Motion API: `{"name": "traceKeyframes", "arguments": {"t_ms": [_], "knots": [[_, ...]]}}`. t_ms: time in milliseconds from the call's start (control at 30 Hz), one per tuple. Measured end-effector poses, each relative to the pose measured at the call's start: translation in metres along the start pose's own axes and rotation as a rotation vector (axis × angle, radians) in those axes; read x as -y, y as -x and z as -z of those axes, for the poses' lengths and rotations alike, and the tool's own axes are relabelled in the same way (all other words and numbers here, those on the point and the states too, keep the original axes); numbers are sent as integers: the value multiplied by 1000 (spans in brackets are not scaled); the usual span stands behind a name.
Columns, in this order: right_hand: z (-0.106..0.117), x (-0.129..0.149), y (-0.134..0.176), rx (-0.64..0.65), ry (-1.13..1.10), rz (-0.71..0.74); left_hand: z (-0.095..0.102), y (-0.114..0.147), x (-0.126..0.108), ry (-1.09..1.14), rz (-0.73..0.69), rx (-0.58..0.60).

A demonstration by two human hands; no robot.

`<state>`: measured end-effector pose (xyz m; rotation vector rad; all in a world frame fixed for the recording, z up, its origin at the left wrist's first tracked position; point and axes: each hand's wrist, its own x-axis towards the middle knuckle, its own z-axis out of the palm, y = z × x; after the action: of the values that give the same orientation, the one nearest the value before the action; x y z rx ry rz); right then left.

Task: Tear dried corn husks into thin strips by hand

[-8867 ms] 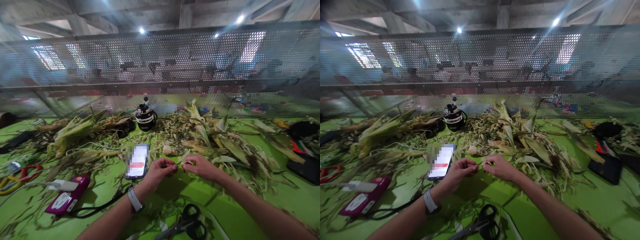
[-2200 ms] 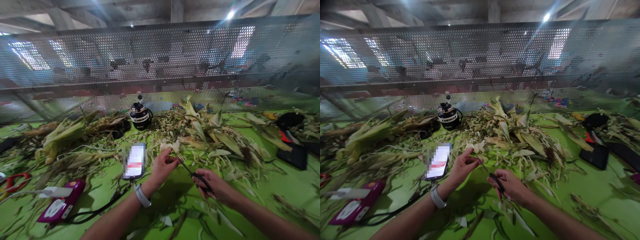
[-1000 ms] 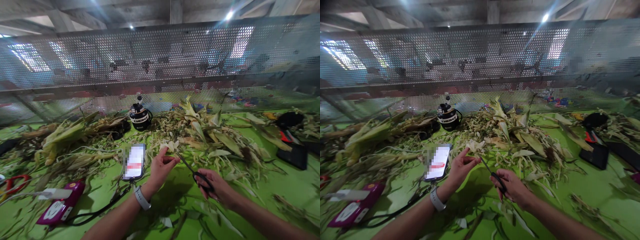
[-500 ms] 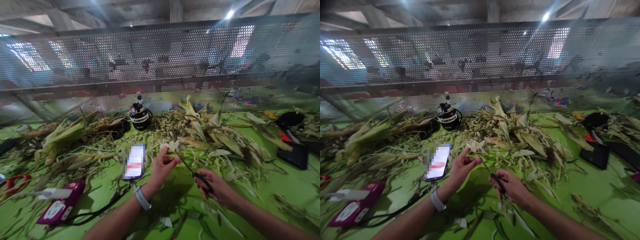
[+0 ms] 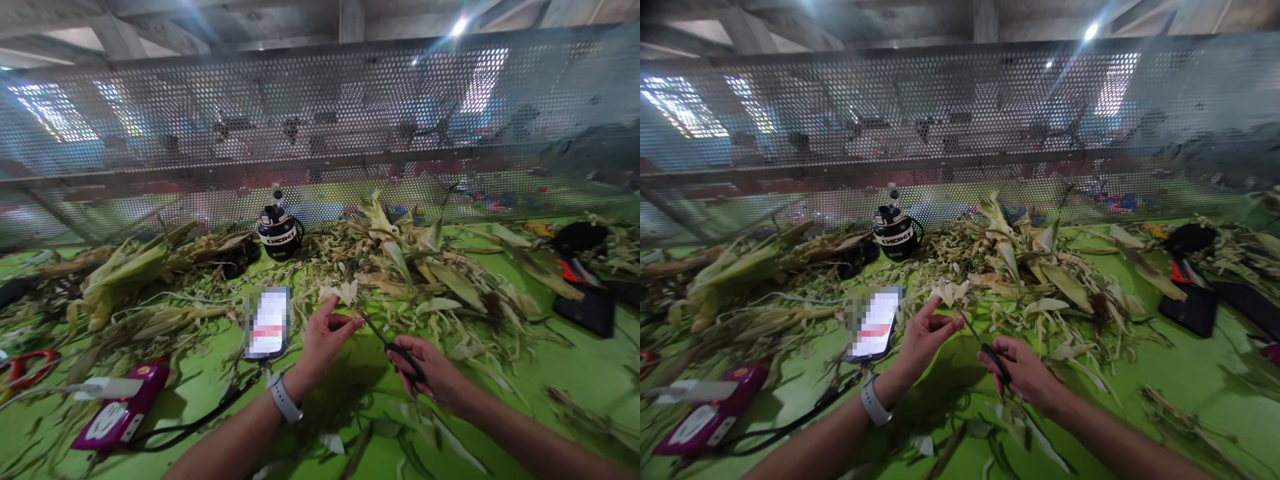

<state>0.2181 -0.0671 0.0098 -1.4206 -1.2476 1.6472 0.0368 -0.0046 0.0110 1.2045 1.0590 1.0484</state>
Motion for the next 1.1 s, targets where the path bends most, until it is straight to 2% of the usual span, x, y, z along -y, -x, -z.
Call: {"name": "traceKeyframes", "arguments": {"t_ms": [133, 400, 567, 700, 833, 900, 1100], "knots": [[-1, 0, 0, -11, -12, 21, -1, 1, 0, 20, -4, 32], [-4, -4, 1, -108, -19, 76, 1, 0, 0, 11, 18, 4], [8, -6, -6, -174, 26, 138, 11, -5, -10, -2, 16, 33], [22, -3, -12, -184, 313, 158, 29, -13, -31, 63, -43, 66], [25, -5, -10, -253, 895, 259, 43, -19, -44, 76, -76, 70], [23, -7, -7, -246, 1095, 304, 47, -21, -47, 68, -74, 100], [22, 6, 1, -153, 1285, 286, 55, -20, -56, -3, -83, 212]]}}
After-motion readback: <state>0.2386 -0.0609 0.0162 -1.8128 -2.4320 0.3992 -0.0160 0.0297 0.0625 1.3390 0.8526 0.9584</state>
